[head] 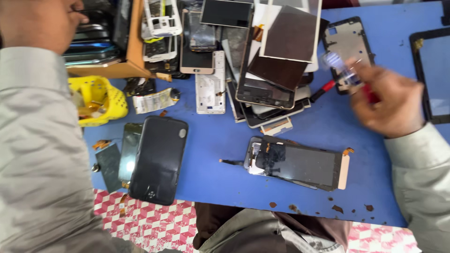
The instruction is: The person cleans the back of a black smartphone with a toothbrush, then places it aside. They proceed to clean a white phone frame and a black screen assembly using the toothbrush and a screwdriver. The person handles multiple disassembled phone parts on a cluttered blue workbench.
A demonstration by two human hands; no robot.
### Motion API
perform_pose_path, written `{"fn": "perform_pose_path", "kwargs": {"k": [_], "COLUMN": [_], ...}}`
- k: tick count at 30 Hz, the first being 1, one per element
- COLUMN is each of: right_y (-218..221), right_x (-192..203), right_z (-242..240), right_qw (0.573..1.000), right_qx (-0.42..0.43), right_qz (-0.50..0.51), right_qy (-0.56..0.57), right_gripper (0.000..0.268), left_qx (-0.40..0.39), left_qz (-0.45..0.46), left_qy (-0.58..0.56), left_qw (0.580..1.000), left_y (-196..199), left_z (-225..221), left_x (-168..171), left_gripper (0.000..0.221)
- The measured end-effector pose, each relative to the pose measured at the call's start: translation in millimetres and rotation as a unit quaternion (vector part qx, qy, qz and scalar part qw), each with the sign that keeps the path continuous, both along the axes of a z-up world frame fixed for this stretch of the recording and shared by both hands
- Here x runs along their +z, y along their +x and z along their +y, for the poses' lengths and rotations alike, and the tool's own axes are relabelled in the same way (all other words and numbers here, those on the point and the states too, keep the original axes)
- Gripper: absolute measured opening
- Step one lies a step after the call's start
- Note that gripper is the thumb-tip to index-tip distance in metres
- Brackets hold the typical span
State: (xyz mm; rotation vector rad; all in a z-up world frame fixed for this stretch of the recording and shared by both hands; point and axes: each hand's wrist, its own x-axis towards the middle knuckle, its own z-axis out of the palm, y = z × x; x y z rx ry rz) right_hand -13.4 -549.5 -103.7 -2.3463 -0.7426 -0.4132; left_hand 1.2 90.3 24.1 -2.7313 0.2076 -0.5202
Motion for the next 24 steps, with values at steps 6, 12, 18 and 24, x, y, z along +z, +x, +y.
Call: {"fn": "perform_pose_path", "kwargs": {"k": [6,12,18,24], "right_y": [-9,-11,-10,-10], "right_x": [13,19,11,10], "right_z": [19,20,11,10], "right_qw": [0.984,0.983,0.990,0.992], "right_qx": [0.149,0.161,0.100,0.090], "right_qz": [-0.085,-0.068,-0.084,-0.080], "right_qy": [-0.042,-0.048,-0.046,-0.031], "right_gripper": [0.051,0.053,0.045,0.045], "left_qx": [-0.019,-0.073,-0.109,-0.021], "left_qz": [0.001,0.061,0.028,-0.052], "left_qy": [-0.008,-0.183,-0.206,-0.036], "left_qw": [1.000,0.978,0.972,0.998], "left_y": [16,45,41,18], "left_z": [48,111,136,115], "left_x": [-36,-73,-70,-55], "left_gripper": [0.016,0.019,0.015,0.010]}}
